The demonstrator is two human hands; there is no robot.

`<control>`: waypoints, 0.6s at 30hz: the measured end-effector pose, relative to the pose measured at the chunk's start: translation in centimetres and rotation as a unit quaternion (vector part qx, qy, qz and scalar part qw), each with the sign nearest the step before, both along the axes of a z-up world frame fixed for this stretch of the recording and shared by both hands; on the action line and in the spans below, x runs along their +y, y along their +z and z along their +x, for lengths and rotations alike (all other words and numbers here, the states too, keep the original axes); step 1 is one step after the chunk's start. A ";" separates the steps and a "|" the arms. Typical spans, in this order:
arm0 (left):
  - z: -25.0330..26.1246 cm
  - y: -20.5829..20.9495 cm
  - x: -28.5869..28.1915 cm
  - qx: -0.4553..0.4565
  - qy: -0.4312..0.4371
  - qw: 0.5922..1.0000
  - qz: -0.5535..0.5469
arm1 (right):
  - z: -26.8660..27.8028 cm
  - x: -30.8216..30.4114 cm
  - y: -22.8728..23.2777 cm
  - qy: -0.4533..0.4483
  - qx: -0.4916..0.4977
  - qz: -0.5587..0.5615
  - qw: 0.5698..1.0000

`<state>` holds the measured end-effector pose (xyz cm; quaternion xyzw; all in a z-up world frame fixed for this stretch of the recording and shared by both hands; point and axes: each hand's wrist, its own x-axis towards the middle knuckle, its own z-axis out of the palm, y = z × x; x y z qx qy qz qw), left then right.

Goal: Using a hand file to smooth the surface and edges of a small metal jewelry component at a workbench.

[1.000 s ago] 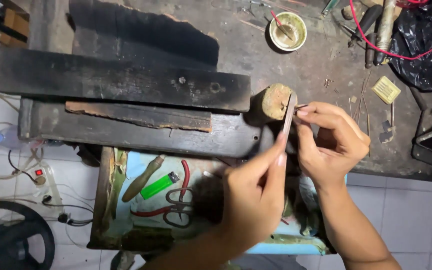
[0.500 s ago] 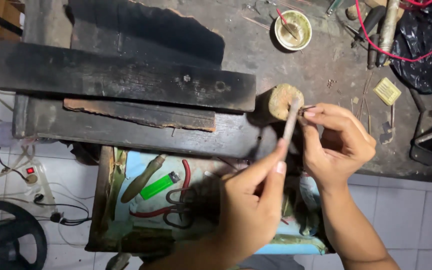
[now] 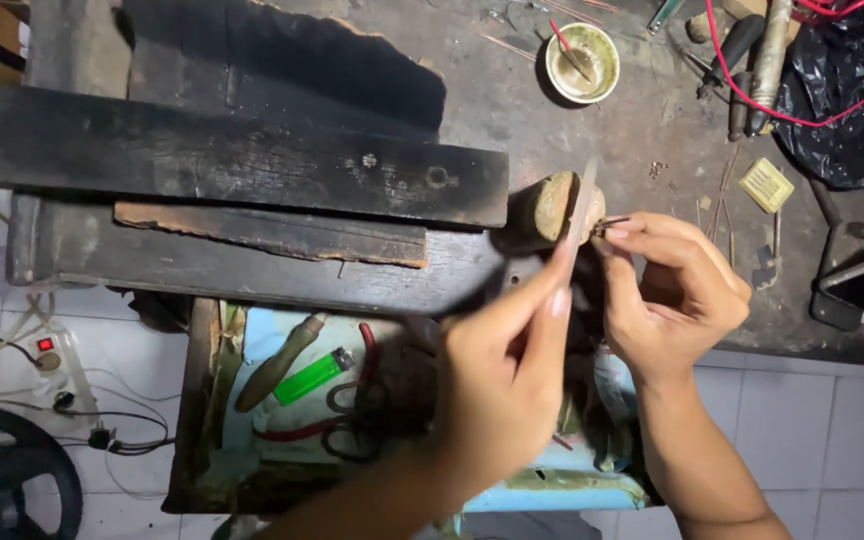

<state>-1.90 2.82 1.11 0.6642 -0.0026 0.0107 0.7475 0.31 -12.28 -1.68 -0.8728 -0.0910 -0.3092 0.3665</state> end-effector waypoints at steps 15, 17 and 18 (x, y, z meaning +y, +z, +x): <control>1.6 -1.6 -3.7 0.013 0.039 0.994 -0.098 | -0.1 -0.1 -0.2 0.007 -0.001 0.009 1.000; -0.2 -1.3 -2.7 0.007 0.051 0.997 -0.054 | 0.1 0.1 -0.1 0.012 -0.002 0.012 1.000; -1.2 -1.2 -2.2 0.003 0.061 0.998 -0.011 | 0.0 0.1 0.0 0.014 -0.001 0.014 1.000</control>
